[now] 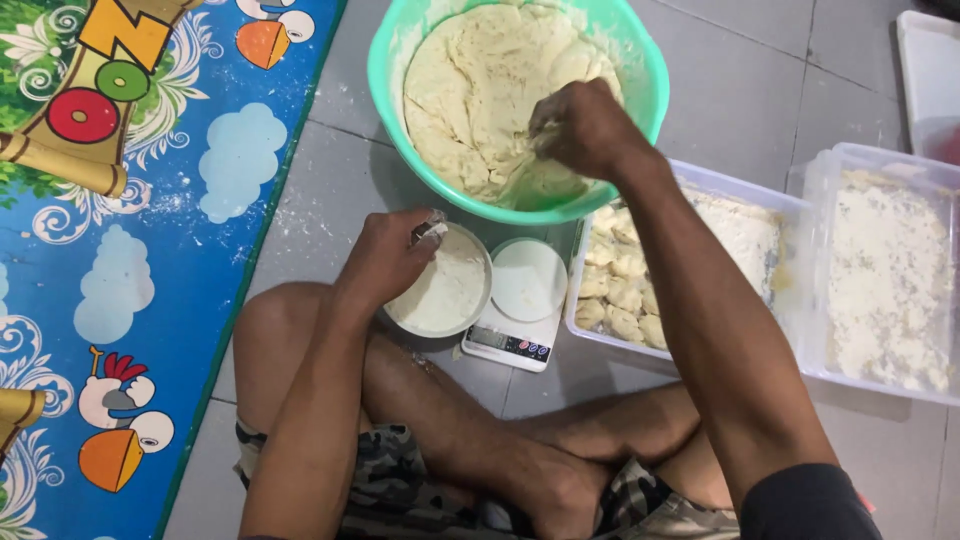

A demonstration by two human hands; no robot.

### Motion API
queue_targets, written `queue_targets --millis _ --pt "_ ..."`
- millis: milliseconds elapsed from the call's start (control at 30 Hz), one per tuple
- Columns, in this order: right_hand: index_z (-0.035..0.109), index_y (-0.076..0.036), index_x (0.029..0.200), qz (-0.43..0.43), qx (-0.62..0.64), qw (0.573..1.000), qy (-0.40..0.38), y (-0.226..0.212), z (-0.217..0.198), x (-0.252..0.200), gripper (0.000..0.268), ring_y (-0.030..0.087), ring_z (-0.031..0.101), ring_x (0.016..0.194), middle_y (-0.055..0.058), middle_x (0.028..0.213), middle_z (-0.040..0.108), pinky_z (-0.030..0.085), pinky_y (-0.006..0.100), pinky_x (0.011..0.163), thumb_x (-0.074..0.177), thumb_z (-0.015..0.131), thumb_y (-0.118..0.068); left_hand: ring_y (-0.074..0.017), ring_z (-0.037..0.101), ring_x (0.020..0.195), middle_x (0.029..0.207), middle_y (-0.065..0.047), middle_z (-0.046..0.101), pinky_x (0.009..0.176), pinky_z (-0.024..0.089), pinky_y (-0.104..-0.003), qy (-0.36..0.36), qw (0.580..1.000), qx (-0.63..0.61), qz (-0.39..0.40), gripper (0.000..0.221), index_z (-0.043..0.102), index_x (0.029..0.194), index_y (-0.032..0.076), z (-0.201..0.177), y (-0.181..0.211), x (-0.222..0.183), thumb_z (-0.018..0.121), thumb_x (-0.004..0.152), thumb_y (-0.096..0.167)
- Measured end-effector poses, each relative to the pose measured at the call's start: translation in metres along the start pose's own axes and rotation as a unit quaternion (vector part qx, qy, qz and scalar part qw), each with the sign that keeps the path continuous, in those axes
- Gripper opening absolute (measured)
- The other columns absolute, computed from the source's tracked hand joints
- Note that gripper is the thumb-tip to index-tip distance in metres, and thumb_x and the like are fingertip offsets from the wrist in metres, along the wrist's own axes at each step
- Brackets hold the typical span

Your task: Portioning dough from a large bowl, coating it in flour, and placing it into a storage container.

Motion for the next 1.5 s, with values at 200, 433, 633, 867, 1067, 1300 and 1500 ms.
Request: queue_targets --millis 200,433,633,867,1067,1300,1500 --pt "0.076 -0.007 0.086 0.031 0.182 0.981 0.057 0.015 -0.032 -0.011 0.017 0.012 0.072 0.068 0.006 0.085 0.077 0.065 0.024 0.065 0.081 0.080 0.008 -0.0120 0.055 0.075 0.078 -0.001 0.070 0.063 0.042 -0.034 0.010 0.999 0.006 0.041 0.019 0.061 0.082 0.006 0.001 0.000 0.001 0.060 0.099 0.012" --pt "0.073 -0.006 0.081 0.070 0.277 0.953 0.105 0.016 -0.063 -0.029 0.019 0.008 0.064 0.061 0.003 0.074 0.071 0.052 0.021 0.054 0.074 0.072 0.011 -0.0180 0.066 0.078 0.086 -0.007 0.076 0.066 0.047 -0.036 -0.009 0.999 0.032 0.040 0.010 0.066 0.087 0.005 0.006 0.001 0.001 0.060 0.094 0.008" --pt "0.070 -0.004 0.088 0.031 0.521 0.841 0.143 -0.008 -0.098 -0.053 0.034 0.014 0.074 0.069 0.007 0.084 0.071 0.069 0.025 0.060 0.083 0.054 0.025 -0.0257 0.071 0.084 0.096 -0.014 0.078 0.067 0.049 -0.041 -0.022 0.997 0.067 0.024 0.012 0.069 0.098 0.004 0.009 0.002 -0.001 0.060 0.093 0.010" --pt "0.065 -0.012 0.099 0.126 0.355 0.923 0.075 -0.013 -0.108 -0.070 0.040 0.011 0.049 0.072 0.000 0.084 0.054 0.042 0.027 0.060 0.091 0.075 -0.050 -0.0250 0.068 0.084 0.093 -0.012 0.076 0.070 0.049 -0.040 -0.039 0.997 0.068 0.003 0.014 0.069 0.097 0.005 0.013 0.005 -0.001 0.056 0.093 0.011" --pt "0.056 0.000 0.132 0.089 0.564 0.820 0.035 0.006 -0.045 -0.053 0.057 0.026 0.066 0.105 0.017 0.130 0.056 0.070 0.026 0.082 0.082 0.051 0.026 -0.0272 0.069 0.086 0.096 -0.014 0.077 0.069 0.049 -0.041 -0.042 0.997 0.067 -0.002 0.015 0.070 0.100 0.004 0.014 -0.003 -0.001 0.058 0.095 0.013" --pt "0.035 0.022 0.146 0.086 0.492 0.862 0.083 0.054 -0.006 -0.044 0.073 0.010 0.035 0.022 0.009 0.056 0.051 0.015 0.022 0.021 0.094 0.076 -0.007 -0.0215 0.066 0.079 0.087 -0.012 0.075 0.065 0.047 -0.040 -0.029 0.997 0.059 0.036 0.011 0.067 0.091 0.003 0.014 0.000 0.001 0.057 0.093 0.007" --pt "0.047 -0.003 0.137 0.176 0.570 0.794 0.117 0.071 0.011 -0.035 0.065 0.007 0.031 0.024 -0.001 0.106 0.065 0.041 0.058 0.119 0.084 0.083 -0.015 -0.0301 0.070 0.088 0.098 -0.014 0.077 0.071 0.049 -0.043 -0.036 0.996 0.079 0.030 0.014 0.069 0.099 0.004 0.015 -0.002 0.002 0.058 0.094 0.011"
Point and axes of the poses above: each hand's wrist, its own x-axis towards the middle knuckle, its own z-axis out of the palm, y = z × x, the point moved 5 cm from there along x, towards the middle knuckle
